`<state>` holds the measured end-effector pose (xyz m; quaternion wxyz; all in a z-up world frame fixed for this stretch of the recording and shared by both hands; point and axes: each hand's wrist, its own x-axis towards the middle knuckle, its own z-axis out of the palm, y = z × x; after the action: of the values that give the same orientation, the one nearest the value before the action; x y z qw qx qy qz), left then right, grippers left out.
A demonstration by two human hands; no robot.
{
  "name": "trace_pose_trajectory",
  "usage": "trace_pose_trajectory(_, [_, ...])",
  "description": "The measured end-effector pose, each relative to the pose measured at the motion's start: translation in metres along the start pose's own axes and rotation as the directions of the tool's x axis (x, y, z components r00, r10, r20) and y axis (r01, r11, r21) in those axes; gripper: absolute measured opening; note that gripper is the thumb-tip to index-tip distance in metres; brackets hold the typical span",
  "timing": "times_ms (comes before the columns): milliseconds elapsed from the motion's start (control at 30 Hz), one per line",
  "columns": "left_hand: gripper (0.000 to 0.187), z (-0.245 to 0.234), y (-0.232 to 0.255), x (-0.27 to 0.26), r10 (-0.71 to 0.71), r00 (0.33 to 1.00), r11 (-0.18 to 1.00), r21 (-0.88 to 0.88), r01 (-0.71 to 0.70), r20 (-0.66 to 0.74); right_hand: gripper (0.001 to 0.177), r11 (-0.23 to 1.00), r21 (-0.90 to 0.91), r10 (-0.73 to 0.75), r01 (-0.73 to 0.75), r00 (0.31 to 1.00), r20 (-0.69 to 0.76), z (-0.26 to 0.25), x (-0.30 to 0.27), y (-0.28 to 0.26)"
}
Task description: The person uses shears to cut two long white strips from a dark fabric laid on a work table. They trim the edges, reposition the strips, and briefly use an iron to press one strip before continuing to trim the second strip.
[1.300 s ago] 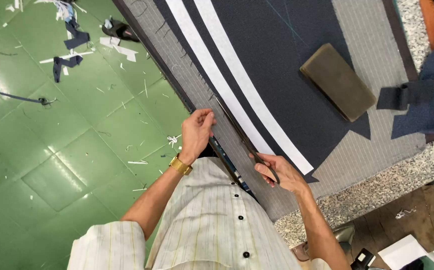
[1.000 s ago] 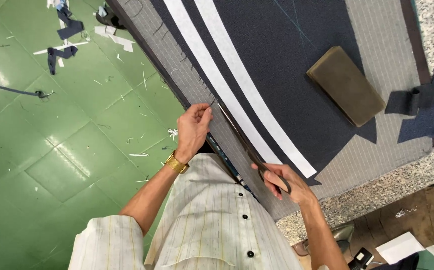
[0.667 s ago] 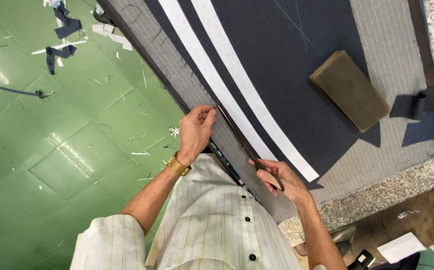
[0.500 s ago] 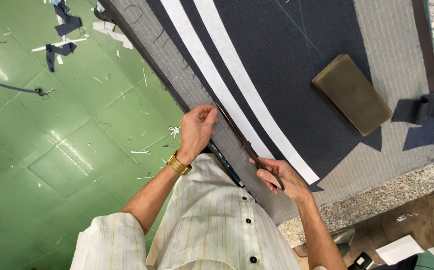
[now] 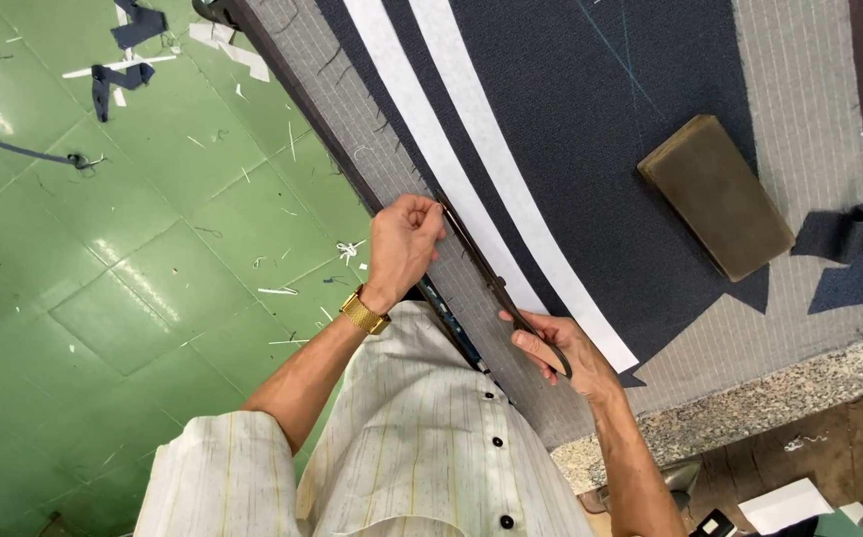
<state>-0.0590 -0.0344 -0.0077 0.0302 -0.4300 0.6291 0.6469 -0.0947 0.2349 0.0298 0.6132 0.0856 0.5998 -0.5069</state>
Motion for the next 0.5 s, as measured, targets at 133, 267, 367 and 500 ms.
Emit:
trace_pose_trajectory(133, [0.012, -0.0001, 0.0037, 0.0009, 0.017, 1.000, 1.000, -0.005, -0.017, 0.008, 0.044, 1.000, -0.021, 0.011, -0.011, 1.000, -0.015, -0.0001, -0.0002, 0.0011])
trace_pose_trajectory(267, [0.012, 0.0003, 0.0045, 0.0006, 0.027, 1.000, 1.000, -0.007, -0.027, -0.001, 0.044, 0.999, -0.041, 0.024, -0.025, 1.000, -0.021, 0.0001, -0.0008, 0.0000])
trace_pose_trajectory(367, [0.012, 0.0003, 0.0045, 0.0001, 0.047, 0.999, 0.999, -0.004, -0.047, 0.004, 0.044, 0.997, -0.073, 0.022, -0.024, 0.999, -0.025, 0.0015, -0.0008, -0.0018])
trace_pose_trajectory(500, [0.012, -0.0015, 0.0067, -0.0012, 0.049, 0.999, 0.999, -0.007, -0.049, 0.009, 0.043, 0.993, -0.118, 0.017, -0.020, 1.000, -0.021, 0.0049, -0.0031, -0.0083])
